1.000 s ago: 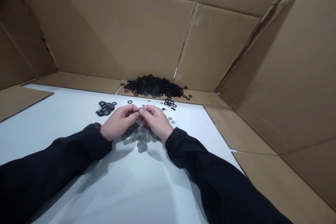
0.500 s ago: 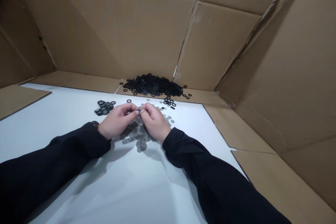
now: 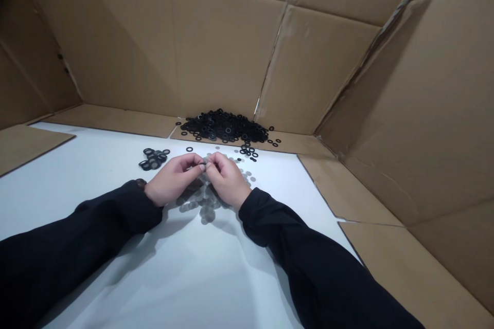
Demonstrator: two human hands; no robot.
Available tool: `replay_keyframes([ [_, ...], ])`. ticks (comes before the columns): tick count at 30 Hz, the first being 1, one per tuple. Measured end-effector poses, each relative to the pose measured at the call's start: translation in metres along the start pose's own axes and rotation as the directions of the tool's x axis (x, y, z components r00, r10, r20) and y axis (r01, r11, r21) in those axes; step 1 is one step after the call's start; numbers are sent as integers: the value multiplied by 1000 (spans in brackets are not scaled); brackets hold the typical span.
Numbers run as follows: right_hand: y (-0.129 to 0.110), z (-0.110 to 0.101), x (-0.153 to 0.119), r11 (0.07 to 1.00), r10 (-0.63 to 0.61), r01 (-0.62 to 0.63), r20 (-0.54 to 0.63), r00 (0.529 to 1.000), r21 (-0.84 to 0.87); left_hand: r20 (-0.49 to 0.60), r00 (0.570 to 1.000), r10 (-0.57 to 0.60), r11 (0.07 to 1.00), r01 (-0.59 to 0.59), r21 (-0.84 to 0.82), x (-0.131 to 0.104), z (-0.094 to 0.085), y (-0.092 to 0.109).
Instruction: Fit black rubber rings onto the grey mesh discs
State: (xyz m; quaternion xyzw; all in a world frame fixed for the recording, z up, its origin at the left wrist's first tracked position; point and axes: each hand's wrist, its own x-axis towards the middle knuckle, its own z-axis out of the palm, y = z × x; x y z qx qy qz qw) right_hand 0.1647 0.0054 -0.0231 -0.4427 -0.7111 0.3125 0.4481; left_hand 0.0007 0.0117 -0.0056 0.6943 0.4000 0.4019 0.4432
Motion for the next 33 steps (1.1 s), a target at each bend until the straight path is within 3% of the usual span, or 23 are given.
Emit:
replay_keyframes([
  [21, -1, -1, 0, 995, -62, 64, 25, 998, -72, -12, 994, -106, 952, 98, -291, 1, 5, 1],
  [33, -1, -4, 0, 994, -73, 73, 6, 997, -85, 34, 997, -63, 967, 70, -243, 1, 2, 2],
])
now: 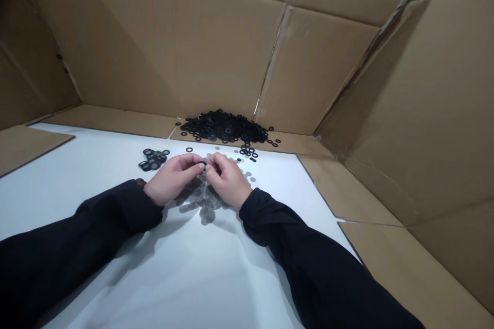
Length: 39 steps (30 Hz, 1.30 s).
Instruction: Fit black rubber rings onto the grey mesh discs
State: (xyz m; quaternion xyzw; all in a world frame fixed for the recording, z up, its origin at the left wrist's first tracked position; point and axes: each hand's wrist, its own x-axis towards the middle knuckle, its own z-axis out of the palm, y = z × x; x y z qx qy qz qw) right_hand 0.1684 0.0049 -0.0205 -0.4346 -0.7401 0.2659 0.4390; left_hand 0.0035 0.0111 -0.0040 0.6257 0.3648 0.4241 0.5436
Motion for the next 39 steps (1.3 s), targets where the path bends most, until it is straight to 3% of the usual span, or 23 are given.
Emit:
replay_keyframes([
  [4, 1, 0, -2, 999, 5, -6, 21, 1000, 32, -6, 1000, 5, 1000, -5, 22, 0, -1, -2],
  [11, 4, 4, -1, 963, 95, -97, 18, 995, 253, -91, 995, 35, 996, -43, -78, 1, 0, -3],
  [17, 3, 0, 0, 988, 52, -47, -28, 998, 147, 6, 1000, 23, 994, -23, 110, 0, -2, -3],
  [20, 2, -2, 0, 997, 22, -22, 3, 1000, 78, 50, 998, 23, 976, -33, 217, -2, -4, -1],
  [24, -1, -2, 1, 999, -37, 38, 40, 999, -31, 25, 998, 62, 954, -67, 291, -2, -5, 2],
  [28, -5, -1, 3, 993, -55, 54, -8, 998, -103, -20, 991, 133, 938, -119, 324, -2, -4, 2],
  [32, -7, 1, 4, 992, -57, 50, -58, 997, -116, -60, 967, 246, 888, -200, 414, -2, -3, 2],
  [35, -6, 2, 4, 993, -49, 41, -77, 996, -111, -33, 939, 343, 822, -283, 495, -2, -4, 0],
  [39, -1, 2, 2, 999, -6, 4, -48, 999, -32, 0, 950, 312, 845, -278, 457, 0, -4, -2],
])
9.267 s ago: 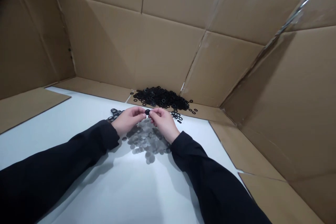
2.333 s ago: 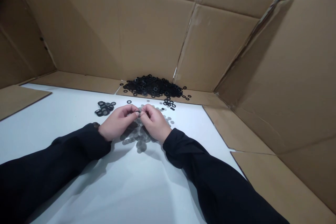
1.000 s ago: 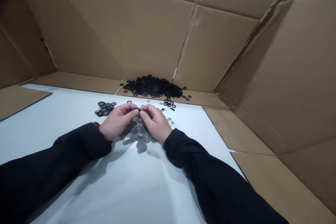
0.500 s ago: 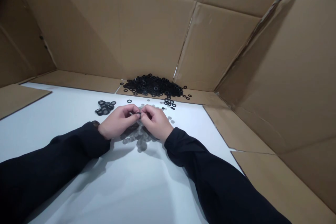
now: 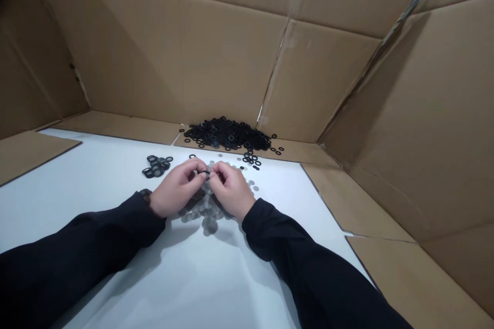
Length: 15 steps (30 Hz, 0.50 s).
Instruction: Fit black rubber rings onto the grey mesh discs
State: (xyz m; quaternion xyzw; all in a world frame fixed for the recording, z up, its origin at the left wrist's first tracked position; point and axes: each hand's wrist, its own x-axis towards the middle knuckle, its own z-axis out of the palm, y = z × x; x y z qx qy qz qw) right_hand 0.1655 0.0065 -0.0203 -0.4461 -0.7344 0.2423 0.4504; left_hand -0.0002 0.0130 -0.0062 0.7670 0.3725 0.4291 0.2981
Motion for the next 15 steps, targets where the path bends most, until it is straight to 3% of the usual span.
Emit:
replay_keyframes([
  [6, 5, 5, -4, 988, 50, -56, 46, 998, 142, -11, 995, -100, 994, 100, -53, 1, 1, -1],
  [11, 2, 4, -3, 987, 44, -51, 49, 998, 149, -31, 997, -68, 998, 69, 3, 2, -1, -2],
  [15, 1, -4, 0, 997, -12, 1, 132, 991, 81, 41, 998, -42, 997, 40, 69, 1, -4, -4],
])
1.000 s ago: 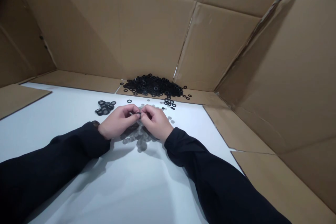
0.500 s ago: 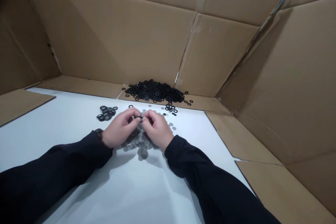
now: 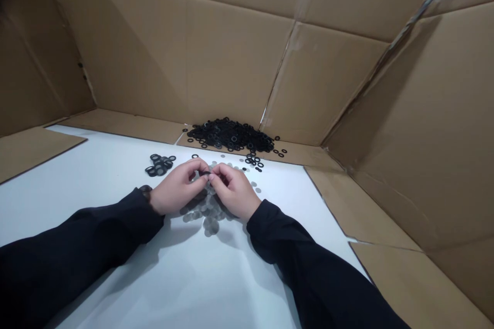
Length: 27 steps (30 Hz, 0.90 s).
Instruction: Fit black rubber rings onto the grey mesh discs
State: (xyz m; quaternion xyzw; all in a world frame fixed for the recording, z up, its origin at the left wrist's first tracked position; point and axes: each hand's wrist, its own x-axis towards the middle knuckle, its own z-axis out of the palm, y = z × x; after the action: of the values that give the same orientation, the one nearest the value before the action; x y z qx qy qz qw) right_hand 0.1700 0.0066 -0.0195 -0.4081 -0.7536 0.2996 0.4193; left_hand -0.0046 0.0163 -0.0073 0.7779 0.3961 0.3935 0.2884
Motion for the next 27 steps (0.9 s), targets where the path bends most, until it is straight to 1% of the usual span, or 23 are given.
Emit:
replay_keyframes([
  [2, 0, -6, 1, 999, -4, 7, 88, 996, -40, 65, 998, -13, 1000, 12, 25, -1, -2, -1],
  [5, -2, -13, 1, 996, 1, 18, 212, 977, -85, 161, 987, -25, 999, 19, 40, -2, -4, -3],
  [7, -4, -16, 1, 993, -8, 37, 244, 970, -115, 165, 986, 2, 999, -8, 35, -1, -5, -3],
  [10, -7, -16, 2, 988, -26, 54, 190, 981, -144, 96, 994, 43, 999, -43, -4, 1, -5, -2],
  [12, -8, -14, 2, 992, -21, 37, 132, 991, -120, 42, 998, 45, 998, -44, -39, 2, -4, -1],
  [16, -6, -6, 2, 999, 29, -30, 54, 998, 31, -52, 999, 5, 993, -11, -114, 3, -1, 2],
  [19, -5, 0, 1, 988, 54, -52, -12, 998, 146, -92, 994, -67, 977, 47, -207, 2, 2, 5],
  [21, -4, 2, 1, 984, 63, -55, -41, 997, 168, -94, 988, -121, 963, 93, -254, 1, 3, 7],
  [23, -5, 2, 1, 989, 65, -58, -47, 997, 135, -74, 988, -138, 963, 116, -242, 1, 3, 8],
  [27, -6, -3, 0, 999, 25, -26, -32, 999, -26, -13, 997, -79, 991, 77, -110, 2, 0, 6],
])
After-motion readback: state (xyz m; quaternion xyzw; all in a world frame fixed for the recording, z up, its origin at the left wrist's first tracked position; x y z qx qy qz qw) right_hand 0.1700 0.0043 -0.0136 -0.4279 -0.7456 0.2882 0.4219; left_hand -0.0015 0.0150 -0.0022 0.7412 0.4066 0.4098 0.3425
